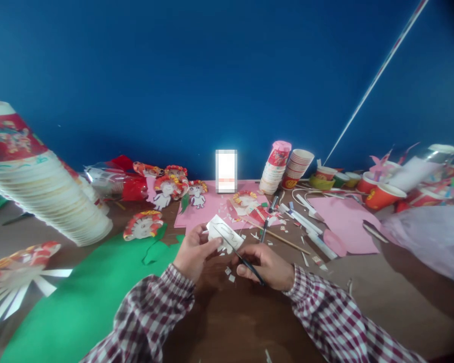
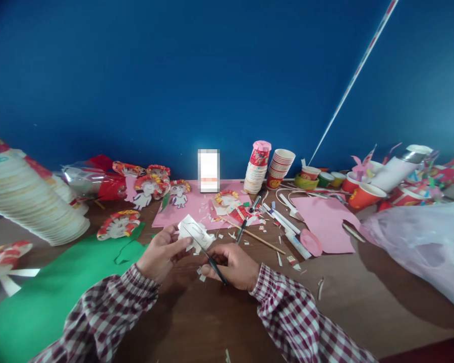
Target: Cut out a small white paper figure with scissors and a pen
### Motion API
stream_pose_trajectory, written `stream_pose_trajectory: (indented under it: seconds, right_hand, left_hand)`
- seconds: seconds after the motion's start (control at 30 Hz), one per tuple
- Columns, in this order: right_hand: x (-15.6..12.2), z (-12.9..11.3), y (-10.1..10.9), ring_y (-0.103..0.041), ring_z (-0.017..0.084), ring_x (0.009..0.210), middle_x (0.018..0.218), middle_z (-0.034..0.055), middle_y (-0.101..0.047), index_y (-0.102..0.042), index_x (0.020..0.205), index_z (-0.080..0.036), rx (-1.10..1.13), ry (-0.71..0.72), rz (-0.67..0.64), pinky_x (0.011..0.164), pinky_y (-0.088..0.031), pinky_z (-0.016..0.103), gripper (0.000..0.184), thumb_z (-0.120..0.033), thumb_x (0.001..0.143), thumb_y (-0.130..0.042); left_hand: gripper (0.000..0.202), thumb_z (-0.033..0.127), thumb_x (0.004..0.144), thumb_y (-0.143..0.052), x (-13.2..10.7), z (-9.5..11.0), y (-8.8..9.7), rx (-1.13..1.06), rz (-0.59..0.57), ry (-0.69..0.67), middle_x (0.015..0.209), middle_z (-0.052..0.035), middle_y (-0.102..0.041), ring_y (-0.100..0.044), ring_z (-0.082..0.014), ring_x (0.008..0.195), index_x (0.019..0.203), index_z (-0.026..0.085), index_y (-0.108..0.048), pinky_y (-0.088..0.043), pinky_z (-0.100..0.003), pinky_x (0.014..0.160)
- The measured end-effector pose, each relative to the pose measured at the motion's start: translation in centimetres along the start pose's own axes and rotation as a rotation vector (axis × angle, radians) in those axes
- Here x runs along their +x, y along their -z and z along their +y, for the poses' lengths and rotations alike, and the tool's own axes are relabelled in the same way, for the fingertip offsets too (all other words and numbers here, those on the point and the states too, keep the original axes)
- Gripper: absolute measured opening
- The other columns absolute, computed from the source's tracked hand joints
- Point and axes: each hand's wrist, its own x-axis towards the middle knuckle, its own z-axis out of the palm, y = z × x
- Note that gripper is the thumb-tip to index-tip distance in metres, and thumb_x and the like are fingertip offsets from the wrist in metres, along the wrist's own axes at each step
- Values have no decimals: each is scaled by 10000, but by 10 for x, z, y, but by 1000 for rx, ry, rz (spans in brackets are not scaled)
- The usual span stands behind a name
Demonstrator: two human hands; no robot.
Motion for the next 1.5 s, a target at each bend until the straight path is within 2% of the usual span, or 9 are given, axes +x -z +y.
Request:
stream_pose_trajectory:
  seconds: [0.33,0.63,1.0,1.17,1.33,1.5]
  right_hand:
    - [0,-1,0,-475,91,581,684,15,-563,-649,865,-110,-42,47,15,542,-399,194,381,-437,678,-705]
    - [2,6,-3,-415,50,461,602,-21,-511,-629,916,-109,2,20,35,410,-345,155,436,-476,686,-685]
    - [1,-1,-5,-431,43,451,599,-34,-498,-603,888,-111,100,8,59,396,-344,147,431,-468,667,-700]
    - [1,-1,-7,-434,39,452,598,-32,-508,-610,880,-110,133,7,80,396,-345,139,382,-420,677,-707]
    - [2,1,-8,-441,37,449,616,-26,-522,-616,878,-108,176,45,72,403,-356,143,366,-395,674,-714]
    - [4,5,-7,-434,37,437,601,-27,-504,-622,897,-103,182,55,39,396,-351,143,371,-407,697,-694]
  left_hand:
    - [408,171,553,-766,-3,6,-5,-42,12,13,767,-45,-687,-643,-147,654,899,132,-554,-521,-256,610]
    - [400,180,563,-767,-4,5,-6,-87,-1,36,810,-55,-691,-642,-148,678,913,130,-579,-520,-255,622]
    - [224,152,599,-759,-6,4,-12,-212,-20,70,666,0,-636,-607,-106,621,722,128,-574,-530,-224,609]
    - [210,137,605,-755,-4,2,-9,-253,-45,131,717,-25,-659,-613,-102,624,766,113,-623,-525,-194,591]
    - [137,116,610,-747,-3,1,-9,-300,-40,190,608,-22,-634,-606,-92,552,637,93,-615,-516,-168,541]
    - [161,94,593,-749,-6,3,-11,-328,-39,206,553,-28,-625,-622,-113,545,547,92,-595,-521,-167,534]
